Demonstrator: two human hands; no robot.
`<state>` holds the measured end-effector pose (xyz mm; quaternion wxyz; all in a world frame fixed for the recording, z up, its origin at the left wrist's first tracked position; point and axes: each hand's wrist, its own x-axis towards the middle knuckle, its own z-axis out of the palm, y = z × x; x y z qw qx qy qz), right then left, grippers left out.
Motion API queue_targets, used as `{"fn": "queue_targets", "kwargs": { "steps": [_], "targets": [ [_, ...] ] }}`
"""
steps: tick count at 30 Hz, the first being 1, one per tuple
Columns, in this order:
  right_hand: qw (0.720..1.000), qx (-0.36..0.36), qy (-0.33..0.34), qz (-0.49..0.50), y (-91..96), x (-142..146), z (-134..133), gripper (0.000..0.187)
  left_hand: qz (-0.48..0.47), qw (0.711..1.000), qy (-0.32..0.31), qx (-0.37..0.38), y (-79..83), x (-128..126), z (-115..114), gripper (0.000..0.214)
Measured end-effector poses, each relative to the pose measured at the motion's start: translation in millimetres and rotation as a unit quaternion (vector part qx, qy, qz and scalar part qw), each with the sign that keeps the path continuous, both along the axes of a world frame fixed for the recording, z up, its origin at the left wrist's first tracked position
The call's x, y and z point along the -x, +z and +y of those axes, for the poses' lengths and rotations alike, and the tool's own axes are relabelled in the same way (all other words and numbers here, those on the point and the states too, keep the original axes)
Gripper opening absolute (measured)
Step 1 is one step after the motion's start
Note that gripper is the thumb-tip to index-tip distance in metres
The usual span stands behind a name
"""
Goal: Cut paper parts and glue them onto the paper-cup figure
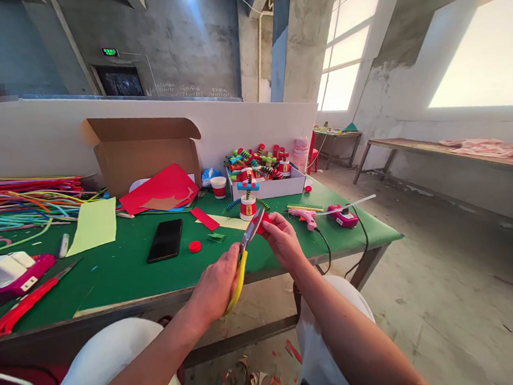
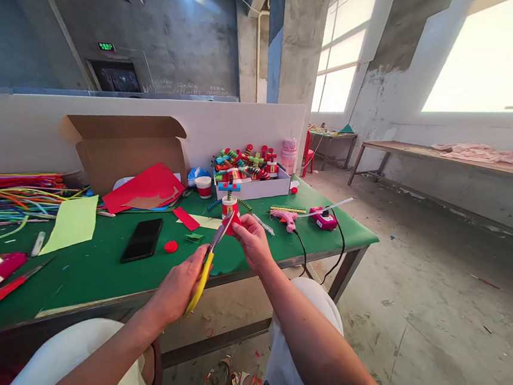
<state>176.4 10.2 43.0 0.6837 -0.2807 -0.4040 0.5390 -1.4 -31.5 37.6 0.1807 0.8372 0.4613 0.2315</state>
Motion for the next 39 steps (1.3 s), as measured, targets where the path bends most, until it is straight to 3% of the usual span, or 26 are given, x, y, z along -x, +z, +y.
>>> {"fn": "queue_targets", "kwargs": {
  "steps": [24, 39],
  "targets": [
    [1.0, -0.02, 0.015, 0.008, -2.8, -5, 1, 0.025, 0.092, 0.994, 0.003, 0.055, 23.0, -4, -9, 0.039],
    [1.0, -0.02, 0.019, 0.015, -3.7, -7, 2, 0.025, 0.105, 0.994, -0.005, 0.035, 18.2, -1, -8, 0.042]
  ]
}}
